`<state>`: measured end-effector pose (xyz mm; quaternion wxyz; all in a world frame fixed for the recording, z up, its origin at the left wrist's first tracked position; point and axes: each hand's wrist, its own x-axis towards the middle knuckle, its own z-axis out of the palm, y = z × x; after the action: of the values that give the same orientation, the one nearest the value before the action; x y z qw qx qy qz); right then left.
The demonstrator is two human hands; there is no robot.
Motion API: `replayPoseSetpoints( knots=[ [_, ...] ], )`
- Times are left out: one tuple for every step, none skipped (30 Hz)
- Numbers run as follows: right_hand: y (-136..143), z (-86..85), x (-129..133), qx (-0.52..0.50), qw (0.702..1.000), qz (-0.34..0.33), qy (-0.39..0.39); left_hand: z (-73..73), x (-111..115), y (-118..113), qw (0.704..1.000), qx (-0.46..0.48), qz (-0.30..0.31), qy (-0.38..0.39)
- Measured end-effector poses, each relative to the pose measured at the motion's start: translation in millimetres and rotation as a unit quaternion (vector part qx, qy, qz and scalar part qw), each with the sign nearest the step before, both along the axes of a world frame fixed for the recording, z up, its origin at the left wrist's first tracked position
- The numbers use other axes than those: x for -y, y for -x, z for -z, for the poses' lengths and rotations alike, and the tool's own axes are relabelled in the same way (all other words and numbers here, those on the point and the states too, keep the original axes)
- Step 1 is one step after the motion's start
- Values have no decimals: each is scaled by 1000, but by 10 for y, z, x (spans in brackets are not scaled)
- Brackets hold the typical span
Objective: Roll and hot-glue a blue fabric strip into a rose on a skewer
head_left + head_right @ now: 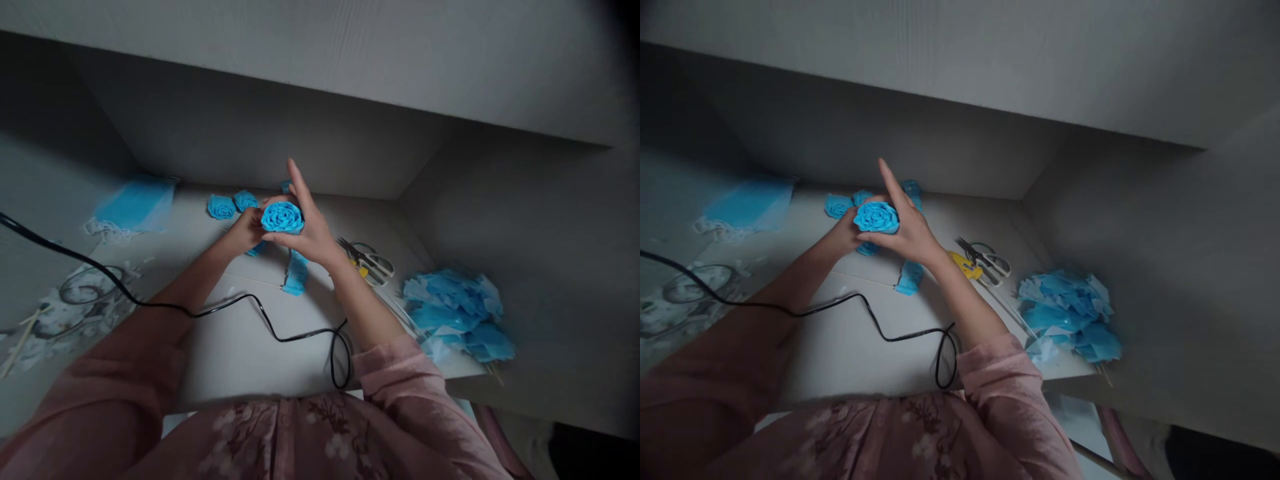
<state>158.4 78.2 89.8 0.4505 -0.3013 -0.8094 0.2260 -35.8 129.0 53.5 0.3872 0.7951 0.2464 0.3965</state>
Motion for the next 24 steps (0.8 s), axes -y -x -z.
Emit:
replayPoseSetpoints(
  knots=[
    [1,5,3,-11,1000,1,-5,-1,-9,-4,1000,6,-2,7],
    [5,7,7,-15,1000,6,-4,-1,-18,-7,1000,11,-3,13],
    [11,5,10,-10,1000,17,5,0,-26,-9,1000,14,-2,14],
    [15,-2,13,-1,999,30,16,2,-33,-9,1000,16,-3,12],
    [17,-16,15,9,999,41,27,6,-41,-6,1000,17,-9,6],
    [12,-35,14,17,998,48,35,10,-48,1,1000,17,-18,-1],
    [-1,-61,11,22,998,48,38,12,-57,12,999,18,-31,-10],
    [-25,-90,5,22,998,44,36,12,-68,27,999,19,-46,-19],
    [-59,-121,-3,19,999,39,32,9,-82,46,998,20,-60,-28],
    [-101,-150,-13,13,999,36,27,2,-99,67,997,20,-71,-37],
    [-149,-176,-23,6,999,36,24,-9,-119,92,996,20,-77,-46],
    [-196,-194,-30,-2,999,38,25,-22,-141,117,995,20,-82,-57],
    [-238,-203,-35,-7,999,40,32,-35,-165,144,994,19,-88,-70],
    [-269,-203,-35,-12,998,41,45,-48,-190,170,992,13,-94,-85],
    [-284,-194,-31,-13,997,39,63,-60,-215,194,990,3,-102,-102],
    [-282,-179,-23,-12,996,34,83,-69,-238,218,987,-11,-110,-119],
    [-262,-158,-15,-10,994,31,102,-76,-258,239,983,-29,-119,-136],
    [-228,-134,-11,-8,993,29,114,-83,-273,260,979,-46,-125,-153],
    [-183,-109,-17,-8,992,29,121,-91,-284,281,975,-60,-129,-168],
    [-134,-84,-40,-7,992,29,121,-101,-290,305,972,-70,-132,-182],
    [-86,-60,-87,-6,993,30,116,-114,-292,332,969,-77,-134,-194],
    [-45,-34,-162,-6,994,31,106,-131,-293,365,966,-82,-140,-203],
    [-13,-6,-267,-1,995,28,95,-152,-296,405,962,-85,-154,-208],
    [6,27,-402,6,996,30,83,-174,-302,452,959,-87,-173,-209]
  ],
)
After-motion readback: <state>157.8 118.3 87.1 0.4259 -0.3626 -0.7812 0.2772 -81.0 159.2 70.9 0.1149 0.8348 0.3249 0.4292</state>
